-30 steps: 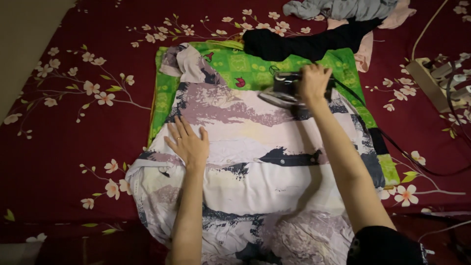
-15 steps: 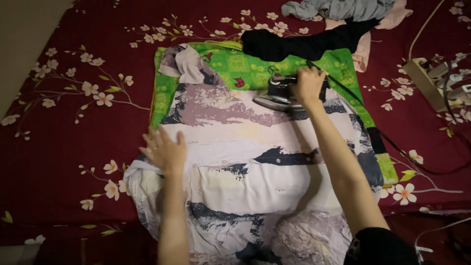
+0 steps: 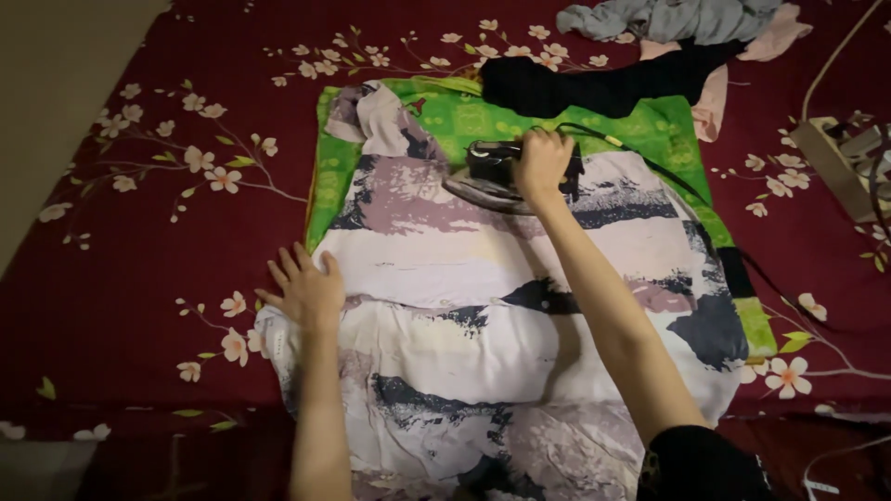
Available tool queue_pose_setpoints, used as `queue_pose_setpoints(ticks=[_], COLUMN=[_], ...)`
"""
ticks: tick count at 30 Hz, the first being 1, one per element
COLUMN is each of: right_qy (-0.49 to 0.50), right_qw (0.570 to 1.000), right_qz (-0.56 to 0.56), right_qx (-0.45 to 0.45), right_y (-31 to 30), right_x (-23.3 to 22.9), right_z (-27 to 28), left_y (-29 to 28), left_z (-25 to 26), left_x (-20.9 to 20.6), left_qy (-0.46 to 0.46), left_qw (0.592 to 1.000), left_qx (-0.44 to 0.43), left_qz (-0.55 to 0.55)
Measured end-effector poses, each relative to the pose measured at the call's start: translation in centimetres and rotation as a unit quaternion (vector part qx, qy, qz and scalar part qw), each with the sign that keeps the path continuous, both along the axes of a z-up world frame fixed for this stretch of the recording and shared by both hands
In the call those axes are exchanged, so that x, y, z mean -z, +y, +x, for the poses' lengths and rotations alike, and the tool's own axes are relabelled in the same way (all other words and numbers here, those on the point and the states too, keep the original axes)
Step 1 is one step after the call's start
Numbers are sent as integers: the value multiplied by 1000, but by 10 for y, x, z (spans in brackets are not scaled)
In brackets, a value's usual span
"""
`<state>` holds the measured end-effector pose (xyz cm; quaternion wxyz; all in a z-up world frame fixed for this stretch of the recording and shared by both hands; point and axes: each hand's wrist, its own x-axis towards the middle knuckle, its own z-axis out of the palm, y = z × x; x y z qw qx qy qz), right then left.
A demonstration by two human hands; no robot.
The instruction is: Ironing a patterned garment on a bed to remove wrinkles.
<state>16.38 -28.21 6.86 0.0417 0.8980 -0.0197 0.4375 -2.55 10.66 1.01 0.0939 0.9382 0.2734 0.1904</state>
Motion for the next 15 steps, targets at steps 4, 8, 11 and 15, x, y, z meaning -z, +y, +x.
queue_pose_setpoints(ticks=[4, 8, 11, 15], right_qy=[-38, -28, -25, -10], right_qw=[999, 999, 998, 997], right_qz=[-11, -35, -50, -61], right_qx=[-20, -28, -33, -36], right_y=[11, 19, 18, 5], right_x=[14, -16, -31, -27], right_z=[18, -11, -22, -20], left_y=[-2, -1, -1, 1], left_z=[-1, 0, 2, 2], left_x=[-3, 2, 5, 11], left_qy=[3, -4, -6, -25], left_qw=[1000, 1000, 1000, 1000], left_qx=[-3, -2, -3, -4], left_qz=[2, -4, 0, -1])
